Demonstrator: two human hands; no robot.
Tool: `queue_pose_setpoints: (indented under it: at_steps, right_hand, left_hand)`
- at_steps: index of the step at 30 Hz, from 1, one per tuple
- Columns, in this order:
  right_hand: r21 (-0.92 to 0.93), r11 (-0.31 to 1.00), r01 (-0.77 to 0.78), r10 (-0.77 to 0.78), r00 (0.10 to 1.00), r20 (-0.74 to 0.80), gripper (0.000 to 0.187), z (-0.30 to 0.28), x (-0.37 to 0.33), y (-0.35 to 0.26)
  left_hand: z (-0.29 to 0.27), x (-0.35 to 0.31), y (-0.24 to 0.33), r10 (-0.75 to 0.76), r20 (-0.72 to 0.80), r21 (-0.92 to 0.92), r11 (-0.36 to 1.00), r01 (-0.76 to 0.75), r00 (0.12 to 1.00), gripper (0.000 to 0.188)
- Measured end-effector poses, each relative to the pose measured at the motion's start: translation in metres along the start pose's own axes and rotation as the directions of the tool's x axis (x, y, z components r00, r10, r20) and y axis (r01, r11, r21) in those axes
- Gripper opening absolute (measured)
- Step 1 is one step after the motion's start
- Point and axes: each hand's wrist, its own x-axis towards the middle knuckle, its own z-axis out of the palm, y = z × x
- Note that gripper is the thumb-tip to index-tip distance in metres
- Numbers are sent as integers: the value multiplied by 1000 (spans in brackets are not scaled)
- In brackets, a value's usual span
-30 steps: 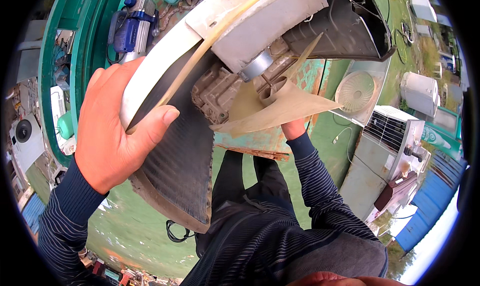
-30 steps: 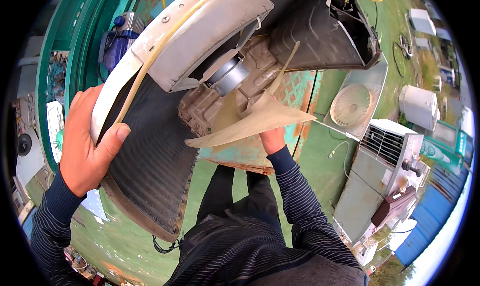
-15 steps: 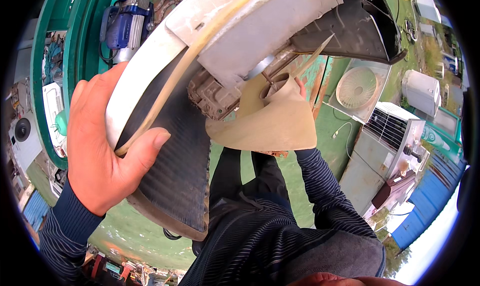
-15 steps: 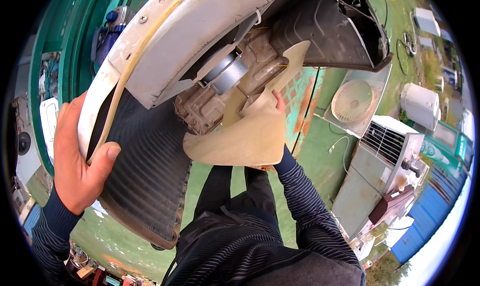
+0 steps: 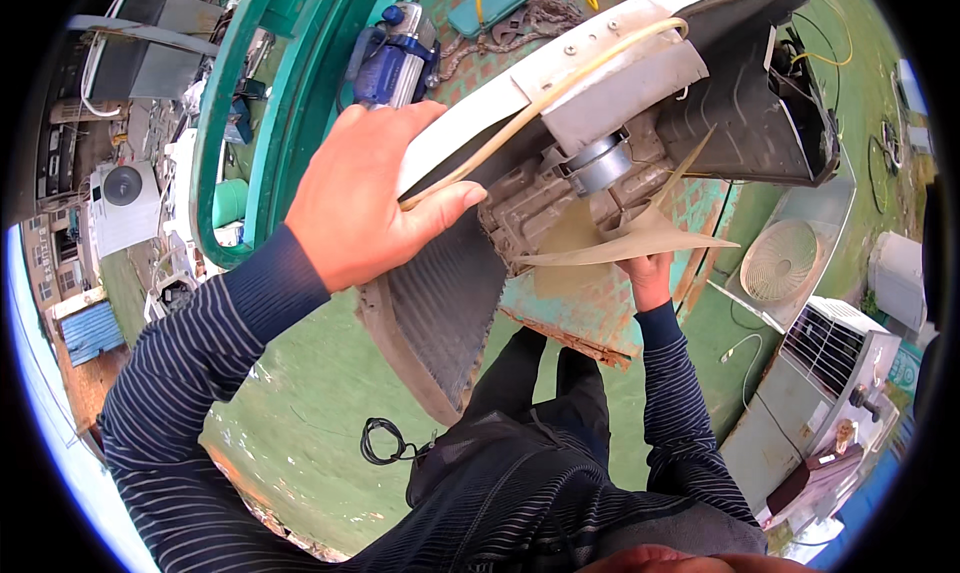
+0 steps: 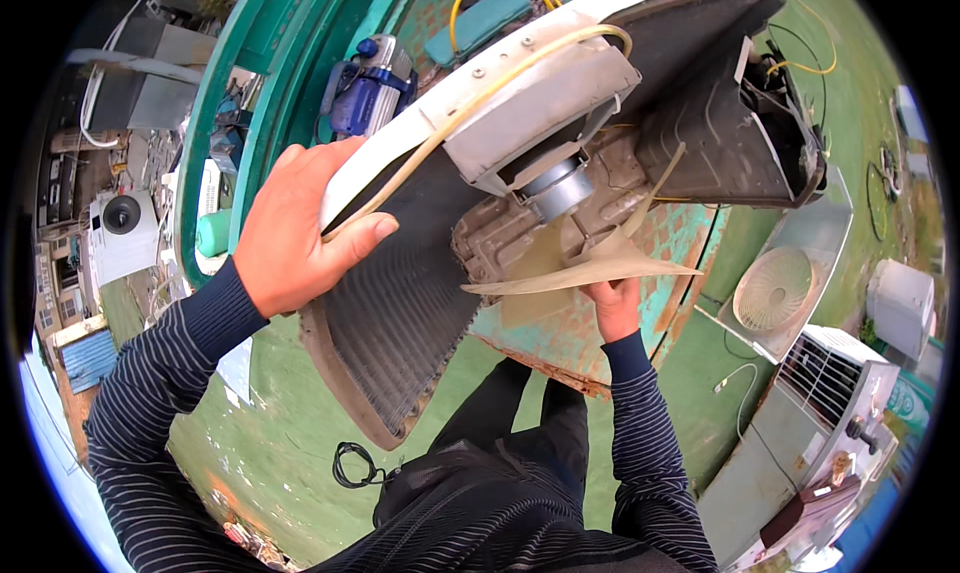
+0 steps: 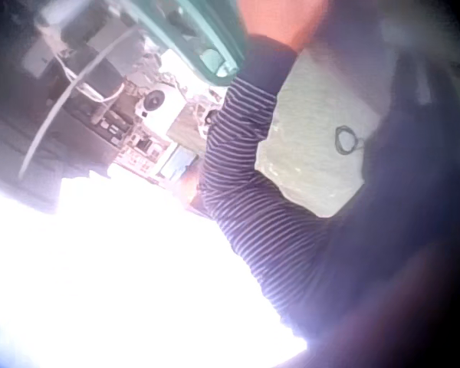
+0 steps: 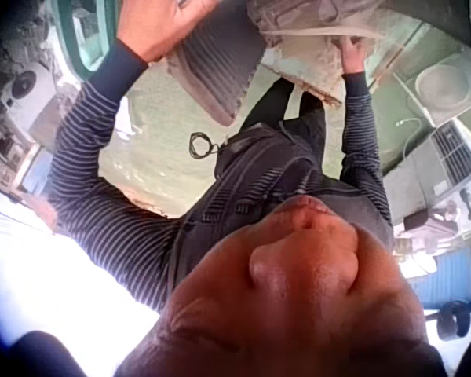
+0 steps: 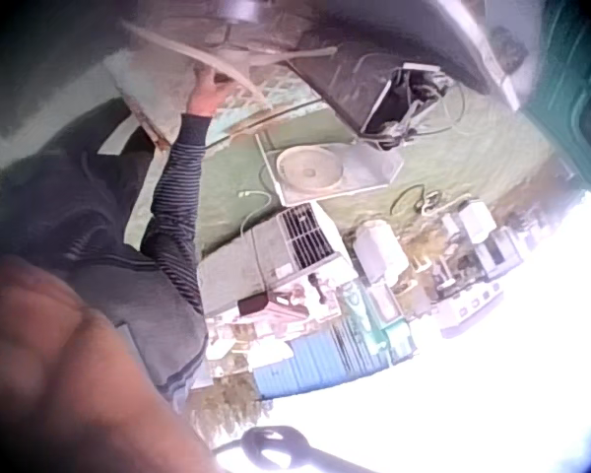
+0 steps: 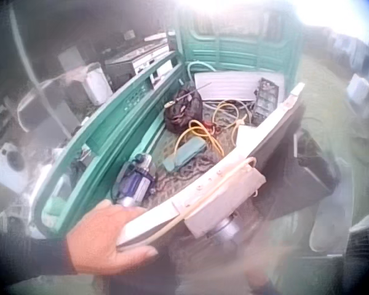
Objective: The person uses a power drill to remove a screw from a fan motor assembly. They then use pliers to remove a retaining clip from a fan blade and attach the blade to the motor shaft. Finally, they place a plastic fan cover over the assembly.
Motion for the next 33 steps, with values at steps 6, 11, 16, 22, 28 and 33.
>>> queue_pose_setpoints:
  at_steps: [6,11,16,22,28,33]
  right_hand:
    - [-468,779,416,-465,885,14,82,18,-7,-7]
    - [-303,945,123,-153,985,-77,78,10,-6,-15]
    - [-112,988,-109,101,992,-70,58,14,-15,-23]
    - [-154,977,-145,133,987,-89,52,-6,-10,-13]
    - [-123,976,-183,174,982,-78,67,-5,-9,-13]
    - [-144,975,-168,157,984,-85,73,7,-9,-13]
  left_hand:
    - [0,-9,-7,21,-135,23,1000,-18,991,69]
    - [-28,-31,-18,-321,-671,-556,814,-168,668,54]
    - [21,-159,-38,-837,-508,-855,460,-240,205,44]
    - [193,-300,-5,-904,328,-923,-246,295,273,28]
    - [252,-347,21,-778,590,-806,-553,208,215,30]
    - [209,-328,-11,-868,419,-890,-336,307,267,31]
